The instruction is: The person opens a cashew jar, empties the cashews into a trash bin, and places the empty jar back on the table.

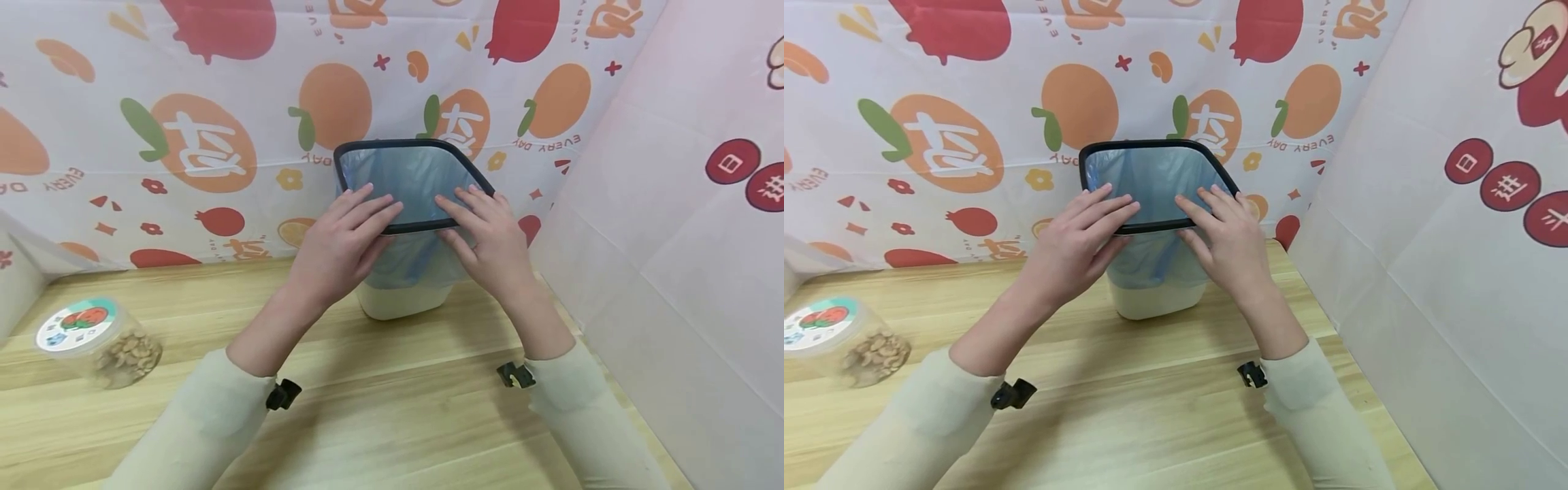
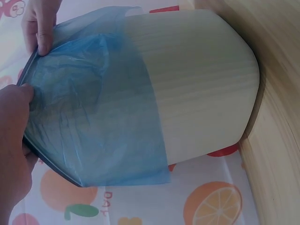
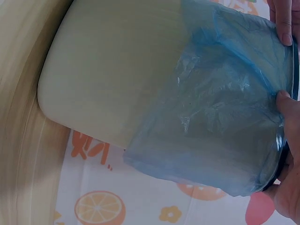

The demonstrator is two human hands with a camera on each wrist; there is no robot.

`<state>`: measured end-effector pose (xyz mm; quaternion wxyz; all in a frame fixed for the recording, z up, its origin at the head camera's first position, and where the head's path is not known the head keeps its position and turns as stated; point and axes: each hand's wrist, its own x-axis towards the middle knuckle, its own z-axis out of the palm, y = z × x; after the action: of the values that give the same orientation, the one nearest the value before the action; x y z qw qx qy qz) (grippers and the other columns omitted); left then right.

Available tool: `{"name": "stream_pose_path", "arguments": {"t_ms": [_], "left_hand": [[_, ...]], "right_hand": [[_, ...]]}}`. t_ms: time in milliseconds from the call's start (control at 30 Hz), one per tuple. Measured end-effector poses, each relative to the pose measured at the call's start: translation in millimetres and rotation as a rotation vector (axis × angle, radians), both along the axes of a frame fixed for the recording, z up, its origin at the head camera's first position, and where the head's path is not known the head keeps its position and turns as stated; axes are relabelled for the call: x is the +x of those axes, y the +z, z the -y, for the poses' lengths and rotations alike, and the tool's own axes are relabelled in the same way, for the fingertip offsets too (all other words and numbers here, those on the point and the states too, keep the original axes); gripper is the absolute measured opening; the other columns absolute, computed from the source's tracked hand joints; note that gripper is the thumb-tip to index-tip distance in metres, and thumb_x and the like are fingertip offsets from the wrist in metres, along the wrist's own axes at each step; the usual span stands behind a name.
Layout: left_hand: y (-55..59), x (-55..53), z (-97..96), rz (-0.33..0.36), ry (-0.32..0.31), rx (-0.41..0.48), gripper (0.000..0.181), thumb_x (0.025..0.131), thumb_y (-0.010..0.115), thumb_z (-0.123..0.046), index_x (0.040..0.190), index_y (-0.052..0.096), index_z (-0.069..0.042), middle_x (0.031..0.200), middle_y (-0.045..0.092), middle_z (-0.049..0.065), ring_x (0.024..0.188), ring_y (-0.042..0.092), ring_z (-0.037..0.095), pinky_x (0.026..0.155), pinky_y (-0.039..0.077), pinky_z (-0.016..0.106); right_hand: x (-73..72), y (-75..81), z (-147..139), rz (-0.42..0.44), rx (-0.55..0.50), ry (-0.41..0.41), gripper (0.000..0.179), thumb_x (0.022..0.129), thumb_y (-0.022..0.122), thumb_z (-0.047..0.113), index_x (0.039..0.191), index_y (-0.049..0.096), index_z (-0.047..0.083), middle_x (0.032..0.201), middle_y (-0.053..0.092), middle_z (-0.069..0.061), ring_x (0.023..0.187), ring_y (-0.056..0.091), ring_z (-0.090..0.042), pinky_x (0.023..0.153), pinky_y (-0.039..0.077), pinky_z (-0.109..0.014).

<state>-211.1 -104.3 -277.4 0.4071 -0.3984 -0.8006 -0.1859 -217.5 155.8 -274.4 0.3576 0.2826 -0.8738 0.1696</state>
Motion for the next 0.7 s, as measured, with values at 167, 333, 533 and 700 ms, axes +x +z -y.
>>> {"name": "stream_pose_path", "arguments": {"t_ms": [167, 333, 533, 700], "left_hand": [[0.0, 1.9, 5.5, -0.001, 0.008, -0.005, 0.043, 0.092, 0.073, -0.018, 0.133, 0.064, -0.009, 0.132, 0.065, 0.014, 0.136, 0.05, 0.035, 0.114, 0.037, 0.053], [0.8, 3.1, 10.3, 0.006, 0.01, -0.013, 0.043, 0.092, 0.073, -0.018, 0.134, 0.064, -0.009, 0.132, 0.065, 0.014, 0.136, 0.049, 0.035, 0.113, 0.038, 0.055], [0.8, 4.4, 14.8, 0.009, 0.011, -0.014, 0.043, 0.092, 0.073, -0.017, 0.134, 0.064, -0.009, 0.132, 0.065, 0.014, 0.136, 0.049, 0.035, 0.113, 0.037, 0.054], [0.9, 5.7, 18.2, 0.002, 0.015, -0.016, 0.043, 0.092, 0.073, -0.017, 0.134, 0.064, -0.009, 0.132, 0.065, 0.014, 0.136, 0.049, 0.035, 0.113, 0.037, 0.054]], "right_hand": [[-0.6, -1.0, 6, -0.013, -0.008, 0.012, 0.044, 0.093, 0.071, 0.035, 0.135, 0.065, 0.026, 0.135, 0.064, -0.012, 0.133, 0.053, -0.033, 0.112, 0.036, -0.055], [0.4, -0.7, 10, -0.015, -0.001, 0.012, 0.044, 0.093, 0.07, 0.036, 0.136, 0.064, 0.026, 0.135, 0.063, -0.012, 0.134, 0.052, -0.033, 0.115, 0.034, -0.054], [0.5, -1.3, 14, -0.049, 0.004, 0.023, 0.043, 0.093, 0.07, 0.037, 0.134, 0.066, 0.024, 0.132, 0.065, -0.014, 0.131, 0.055, -0.034, 0.113, 0.036, -0.056], [0.6, -1.6, 18, -0.062, 0.009, 0.019, 0.042, 0.093, 0.07, 0.038, 0.133, 0.066, 0.025, 0.131, 0.066, -0.013, 0.131, 0.055, -0.033, 0.111, 0.038, -0.057]]}}
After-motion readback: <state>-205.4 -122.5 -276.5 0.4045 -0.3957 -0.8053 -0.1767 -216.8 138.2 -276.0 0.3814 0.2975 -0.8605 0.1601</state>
